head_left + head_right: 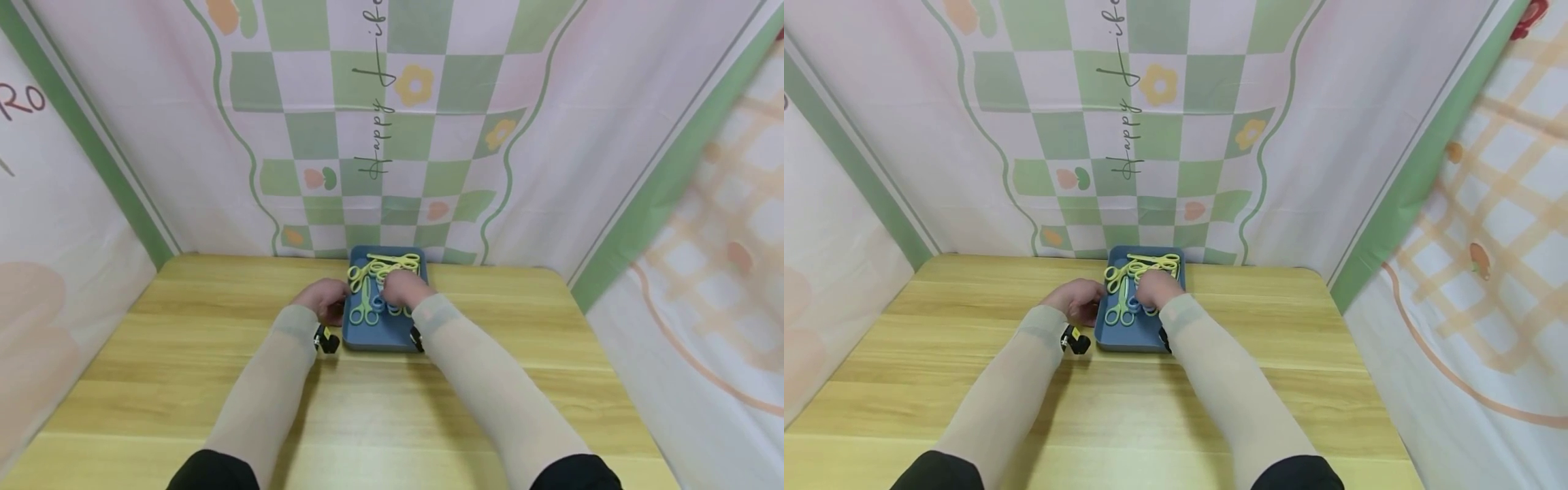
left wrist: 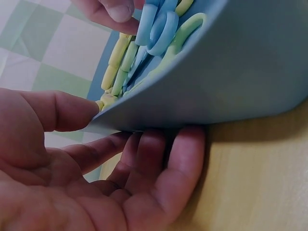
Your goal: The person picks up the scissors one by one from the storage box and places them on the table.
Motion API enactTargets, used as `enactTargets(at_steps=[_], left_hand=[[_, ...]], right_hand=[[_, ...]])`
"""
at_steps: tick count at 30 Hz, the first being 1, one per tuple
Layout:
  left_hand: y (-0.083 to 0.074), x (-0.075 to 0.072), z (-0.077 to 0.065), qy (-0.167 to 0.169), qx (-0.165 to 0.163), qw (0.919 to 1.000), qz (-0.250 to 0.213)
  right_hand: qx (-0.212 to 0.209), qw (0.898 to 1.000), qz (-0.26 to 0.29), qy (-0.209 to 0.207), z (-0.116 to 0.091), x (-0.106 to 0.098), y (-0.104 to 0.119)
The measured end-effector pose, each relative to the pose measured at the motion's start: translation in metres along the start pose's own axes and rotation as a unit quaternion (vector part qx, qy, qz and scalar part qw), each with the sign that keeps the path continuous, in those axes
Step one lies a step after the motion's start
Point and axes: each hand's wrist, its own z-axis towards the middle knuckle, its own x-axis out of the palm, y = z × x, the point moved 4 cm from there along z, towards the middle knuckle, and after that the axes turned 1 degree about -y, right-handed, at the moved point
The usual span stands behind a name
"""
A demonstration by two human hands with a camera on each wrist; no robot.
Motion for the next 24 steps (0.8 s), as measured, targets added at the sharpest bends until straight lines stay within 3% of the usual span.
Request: enactTargets(at_steps=[5,11,18,24], left_hand=[[0.0,0.001,0.0,0.0,-0.001,1.0,-0.004],[0.0,0.001,-0.001,0.005,-0.01,0.9999,-0.008],[0.0,0.0,-0.001,0.001,-0.005,1.0,-0.005],[0.001,0.001,0.0,0.003,-0.008,0.9999,-0.01]], right_hand=[[0.045,0.999,0.014,-0.021,0.001,0.0,-0.001],[0.069,0.997,0.022,-0.016,0.0,-0.001,-0.003],[0.113,0.99,0.068,-0.055,0.001,-0.002,-0.015],[0.132,0.984,0.107,-0.056,0.003,0.0,-0.024]])
